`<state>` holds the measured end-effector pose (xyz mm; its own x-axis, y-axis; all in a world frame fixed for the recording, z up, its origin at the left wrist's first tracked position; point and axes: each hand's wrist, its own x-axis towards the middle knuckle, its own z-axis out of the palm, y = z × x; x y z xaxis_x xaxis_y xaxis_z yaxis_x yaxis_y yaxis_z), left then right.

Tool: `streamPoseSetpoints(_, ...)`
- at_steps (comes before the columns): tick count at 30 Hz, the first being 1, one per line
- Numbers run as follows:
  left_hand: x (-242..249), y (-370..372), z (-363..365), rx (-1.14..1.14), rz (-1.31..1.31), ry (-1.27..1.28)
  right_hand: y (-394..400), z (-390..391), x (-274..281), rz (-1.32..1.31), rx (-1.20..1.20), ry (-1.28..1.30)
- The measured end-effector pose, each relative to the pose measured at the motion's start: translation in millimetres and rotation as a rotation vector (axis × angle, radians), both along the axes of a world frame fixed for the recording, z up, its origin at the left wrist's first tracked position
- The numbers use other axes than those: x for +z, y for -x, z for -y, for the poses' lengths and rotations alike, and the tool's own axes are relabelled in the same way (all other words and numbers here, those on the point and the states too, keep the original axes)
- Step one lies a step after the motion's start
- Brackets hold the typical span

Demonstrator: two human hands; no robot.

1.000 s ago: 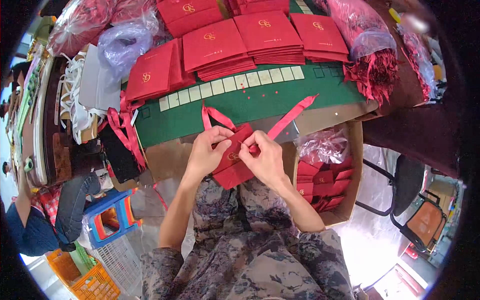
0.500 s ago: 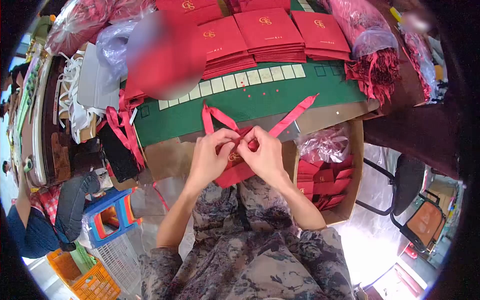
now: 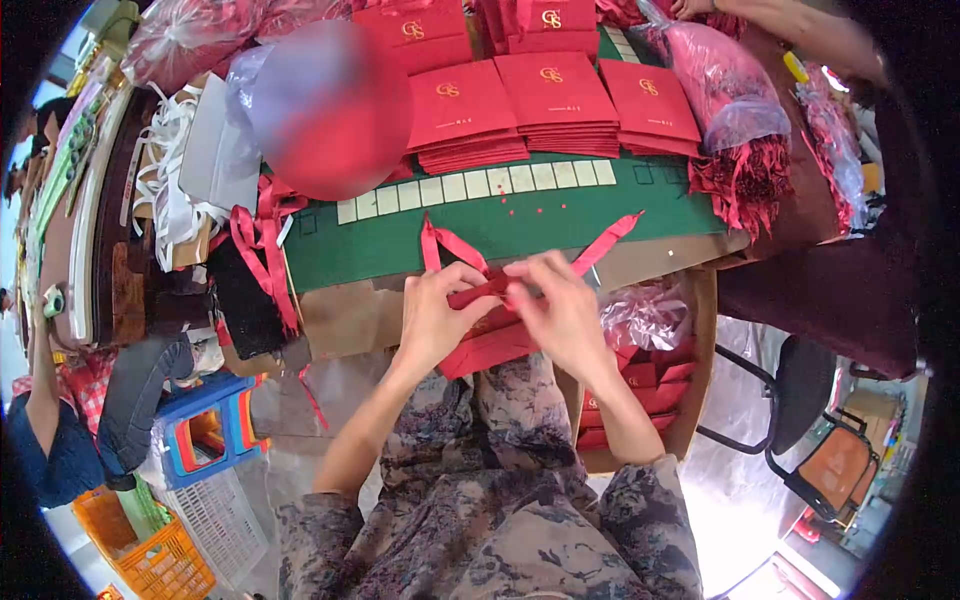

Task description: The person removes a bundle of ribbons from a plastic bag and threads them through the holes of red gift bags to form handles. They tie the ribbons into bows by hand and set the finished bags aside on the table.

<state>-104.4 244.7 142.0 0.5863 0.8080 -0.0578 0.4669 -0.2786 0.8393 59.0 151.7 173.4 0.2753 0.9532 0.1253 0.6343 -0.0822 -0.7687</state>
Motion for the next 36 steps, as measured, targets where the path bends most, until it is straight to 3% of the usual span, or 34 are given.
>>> streamPoseSetpoints(4, 3, -2, 10, -0.001, -0.019, -0.204, -18, -22, -5, -0.085, 0.069, -0.047)
streamPoseSetpoints(6, 3, -2, 15, 0.018, 0.009, -0.34, -30, -31, -14, 0.005, 0.407, -0.031)
streamPoseSetpoints(11, -11, 1, 18, -0.06, 0.08, -0.661, -44, -42, -20, -0.081, 0.642, 0.084)
streamPoseSetpoints(18, -7, -6, 15, -0.149, 0.172, -0.732, -64, -60, -18, 0.041, 0.814, 0.214)
streamPoseSetpoints(21, -14, -4, 9, -0.141, 0.221, -0.657, -58, -56, -4, -0.169, 0.701, 0.228)
streamPoseSetpoints(24, -10, 0, 2, -0.21, 0.174, -0.564, -57, -58, -33, -0.321, 0.472, 0.226)
streamPoseSetpoints(28, -7, 3, -6, -0.209, 0.137, -0.501, -60, -60, -22, -0.246, 0.479, 0.176)
streamPoseSetpoints(32, 1, 1, -3, -0.21, 0.268, -0.497, -59, -62, -8, -0.262, 0.667, 0.278)
streamPoseSetpoints(35, 5, 1, -8, -0.247, 0.284, -0.545, -54, -56, -10, -0.447, 0.591, 0.192)
streamPoseSetpoints(36, 6, 1, -11, -0.266, 0.288, -0.565, -50, -51, 4, -0.298, 0.613, 0.163)
